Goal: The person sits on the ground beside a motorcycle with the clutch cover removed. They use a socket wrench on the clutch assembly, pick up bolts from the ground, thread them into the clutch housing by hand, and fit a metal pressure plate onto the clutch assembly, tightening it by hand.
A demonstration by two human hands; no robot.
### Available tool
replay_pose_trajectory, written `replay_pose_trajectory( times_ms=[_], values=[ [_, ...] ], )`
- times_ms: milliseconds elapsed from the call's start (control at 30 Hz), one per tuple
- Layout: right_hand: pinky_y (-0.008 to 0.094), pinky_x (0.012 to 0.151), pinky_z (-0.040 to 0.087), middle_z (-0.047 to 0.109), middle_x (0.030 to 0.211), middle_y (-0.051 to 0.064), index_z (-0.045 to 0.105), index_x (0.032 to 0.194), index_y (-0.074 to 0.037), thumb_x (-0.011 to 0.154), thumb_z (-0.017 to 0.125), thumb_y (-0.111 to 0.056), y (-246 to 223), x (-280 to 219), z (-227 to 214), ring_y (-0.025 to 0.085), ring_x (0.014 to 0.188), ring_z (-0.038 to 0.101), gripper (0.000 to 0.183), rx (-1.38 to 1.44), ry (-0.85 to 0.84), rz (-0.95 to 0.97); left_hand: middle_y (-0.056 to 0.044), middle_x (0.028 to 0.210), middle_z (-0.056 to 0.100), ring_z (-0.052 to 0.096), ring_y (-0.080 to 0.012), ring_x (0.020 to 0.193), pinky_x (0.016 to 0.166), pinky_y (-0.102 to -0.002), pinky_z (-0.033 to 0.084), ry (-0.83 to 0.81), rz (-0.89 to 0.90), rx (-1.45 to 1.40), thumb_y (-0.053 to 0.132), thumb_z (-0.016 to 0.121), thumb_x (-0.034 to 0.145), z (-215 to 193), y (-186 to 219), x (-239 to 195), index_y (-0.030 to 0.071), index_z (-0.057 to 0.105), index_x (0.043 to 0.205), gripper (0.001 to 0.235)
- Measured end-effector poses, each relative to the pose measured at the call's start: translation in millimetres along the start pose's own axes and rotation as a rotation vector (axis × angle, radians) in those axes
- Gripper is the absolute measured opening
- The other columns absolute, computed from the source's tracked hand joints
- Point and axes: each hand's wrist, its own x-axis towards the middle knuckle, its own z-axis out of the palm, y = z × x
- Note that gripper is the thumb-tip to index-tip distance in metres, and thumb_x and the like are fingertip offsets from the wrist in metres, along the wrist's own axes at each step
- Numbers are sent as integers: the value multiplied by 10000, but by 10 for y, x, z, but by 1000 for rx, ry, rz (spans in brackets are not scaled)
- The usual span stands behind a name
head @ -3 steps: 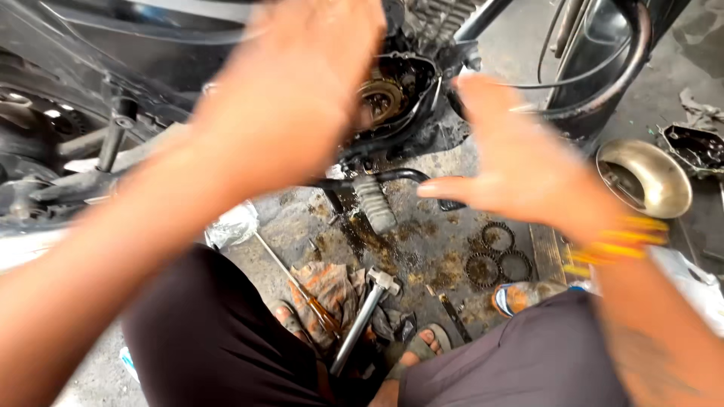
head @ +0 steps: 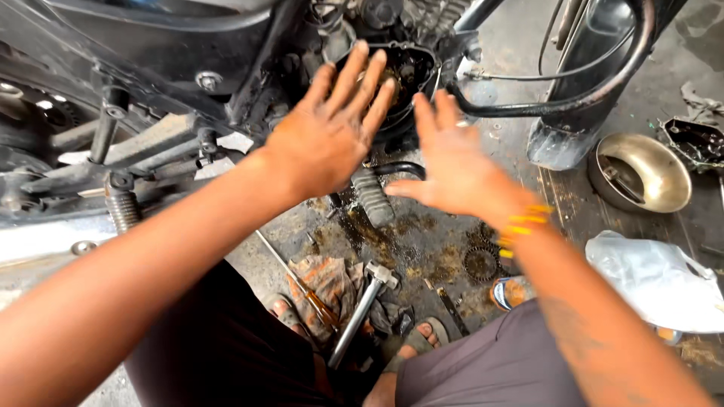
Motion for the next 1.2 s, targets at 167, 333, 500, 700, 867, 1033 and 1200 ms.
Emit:
replay_pose_trajectory(
  times_ms=[167, 333, 500, 700, 867, 1033, 1200],
  values=[
    [573, 1202, 197, -51, 1608, 383, -54, 1567, 43, 727, 842, -582, -64, 292, 501, 507, 1520, 69, 1378, 52, -119, 136, -307, 1647, 2, -18, -487, 1503, 1173, -601, 137, -265, -9, 185, 218, 459, 904, 761, 11, 61, -57, 188, 1598, 794],
    [623, 1164, 229, -32, 1571, 454, -17, 1562, 59, 778, 842, -531, 78, 426, 817, 557, 1502, 73, 1304, 25, 2, -17, -248, 1700, 13, 23, -476, 1537, 1221, -585, 119, -117, -37, 270, 228, 415, 999, 1129, -19, -36, 50, 250, 1640, 685],
    [609, 1157, 255, -9, 1568, 459, -9, 1558, 58, 764, 854, -495, 112, 560, 847, 560, 1499, 93, 1297, 30, 15, -34, -225, 1720, 32, 43, -466, 1552, 1250, -553, 109, -70, -16, 279, 214, 409, 1011, 1225, -39, -43, 56, 280, 1649, 670],
    [608, 1150, 252, 20, 1591, 413, -8, 1566, 67, 781, 860, -402, 82, 648, 838, 522, 1516, 96, 1261, 96, 22, -72, -211, 1717, 82, 91, -437, 1558, 1256, -518, 135, -23, -10, 292, 208, 438, 1001, 1214, -85, -71, 49, 346, 1618, 643],
    [578, 1167, 259, -18, 1616, 365, 1, 1581, 24, 778, 860, -376, 106, 510, 770, 469, 1534, 92, 1242, 131, -31, 39, -238, 1705, 140, 131, -403, 1568, 1260, -494, 169, -18, 25, 291, 222, 460, 989, 1076, -61, -109, 18, 407, 1584, 632],
    [552, 1172, 266, -32, 1613, 354, 23, 1561, 32, 775, 847, -337, 132, 405, 739, 479, 1514, 104, 1197, 164, 72, 25, -205, 1692, 174, 161, -392, 1555, 1243, -490, 183, -46, 48, 242, 228, 453, 952, 1094, -32, -208, 13, 503, 1474, 567],
    [531, 1161, 289, 21, 1666, 283, 125, 1573, 44, 820, 786, -236, 124, 470, 1033, 459, 1546, 134, 1040, 110, 261, -230, -232, 1662, 247, 241, -390, 1528, 1215, -479, 255, -34, 26, 148, 210, 476, 931, 1102, 23, -242, -16, 541, 1422, 545]
  ],
)
